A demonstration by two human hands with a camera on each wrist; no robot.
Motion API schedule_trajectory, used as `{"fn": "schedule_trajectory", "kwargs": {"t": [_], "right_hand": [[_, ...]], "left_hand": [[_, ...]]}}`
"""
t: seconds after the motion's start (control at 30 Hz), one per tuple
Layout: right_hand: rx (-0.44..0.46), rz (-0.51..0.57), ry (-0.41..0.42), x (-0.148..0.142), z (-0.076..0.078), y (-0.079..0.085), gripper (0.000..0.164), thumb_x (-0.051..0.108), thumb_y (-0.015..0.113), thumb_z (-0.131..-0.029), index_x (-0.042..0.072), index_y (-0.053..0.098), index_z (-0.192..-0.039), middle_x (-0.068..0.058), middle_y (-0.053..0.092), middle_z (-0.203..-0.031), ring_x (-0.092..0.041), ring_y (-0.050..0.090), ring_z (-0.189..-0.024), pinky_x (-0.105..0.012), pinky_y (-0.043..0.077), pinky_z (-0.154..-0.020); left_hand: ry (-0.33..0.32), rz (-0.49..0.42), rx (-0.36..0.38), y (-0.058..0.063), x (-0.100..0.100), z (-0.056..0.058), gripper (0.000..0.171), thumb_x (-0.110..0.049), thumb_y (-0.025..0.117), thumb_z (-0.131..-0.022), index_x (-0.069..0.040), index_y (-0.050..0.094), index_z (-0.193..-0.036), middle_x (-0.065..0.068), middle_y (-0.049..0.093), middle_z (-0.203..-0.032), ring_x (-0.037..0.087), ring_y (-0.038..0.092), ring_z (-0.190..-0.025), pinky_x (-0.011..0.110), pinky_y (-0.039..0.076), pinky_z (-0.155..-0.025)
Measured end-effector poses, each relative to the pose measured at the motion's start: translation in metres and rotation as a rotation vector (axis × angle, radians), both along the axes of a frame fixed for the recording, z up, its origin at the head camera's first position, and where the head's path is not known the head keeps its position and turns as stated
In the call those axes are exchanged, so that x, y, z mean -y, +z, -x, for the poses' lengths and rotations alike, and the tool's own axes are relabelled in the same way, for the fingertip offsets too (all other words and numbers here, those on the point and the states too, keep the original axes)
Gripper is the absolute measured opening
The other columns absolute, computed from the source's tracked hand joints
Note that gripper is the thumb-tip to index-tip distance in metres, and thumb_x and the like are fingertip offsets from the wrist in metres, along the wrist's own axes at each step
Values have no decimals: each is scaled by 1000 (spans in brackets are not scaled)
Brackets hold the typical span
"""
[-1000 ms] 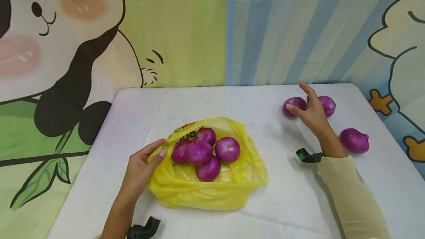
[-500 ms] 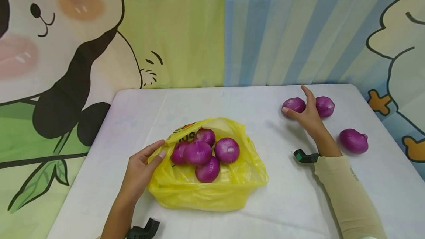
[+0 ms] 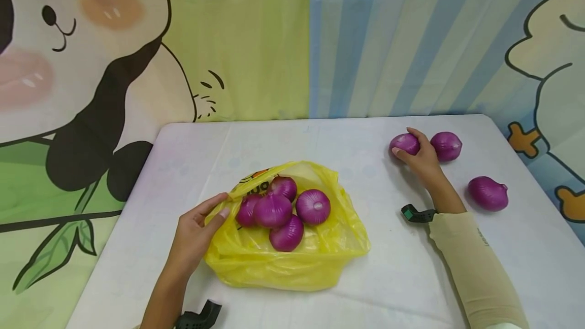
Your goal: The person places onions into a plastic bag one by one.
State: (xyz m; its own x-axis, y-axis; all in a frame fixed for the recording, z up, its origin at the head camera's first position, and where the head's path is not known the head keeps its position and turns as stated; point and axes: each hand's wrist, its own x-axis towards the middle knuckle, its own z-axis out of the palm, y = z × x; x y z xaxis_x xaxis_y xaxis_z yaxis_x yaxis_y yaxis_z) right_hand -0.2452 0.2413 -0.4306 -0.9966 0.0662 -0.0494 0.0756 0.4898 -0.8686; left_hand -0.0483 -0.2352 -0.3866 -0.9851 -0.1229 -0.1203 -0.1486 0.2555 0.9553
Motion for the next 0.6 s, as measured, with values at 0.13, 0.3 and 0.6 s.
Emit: {"fn": "schedule_trajectory", "kwargs": {"t": [0.13,0.3,0.6], "right_hand": [[-5,3,8,-1,0,-1,77,25,69,-92,17,25,-155,-22,24,-155,-45,27,-138,-59,26,-110],[-11,-8,12,1,0,-1,76,26,68,-92,18,25,-155,-21,24,-156,-45,27,-138,-60,27,-109],[-65,27,36,4,0,7,75,28,70,-91,20,28,-154,-19,25,-156,-45,29,-136,-60,27,-109]], "left_hand": [[-1,1,-3,-1,0,0,48,-28,64,-96,-5,55,-137,6,53,-139,19,42,-134,15,43,-94],[-3,-10,-6,-1,1,0,48,-27,64,-96,-5,54,-137,6,53,-139,20,42,-134,15,43,-94],[-3,-17,-8,-1,0,0,48,-26,64,-96,-5,54,-137,7,53,-140,20,42,-134,15,43,-94]]}}
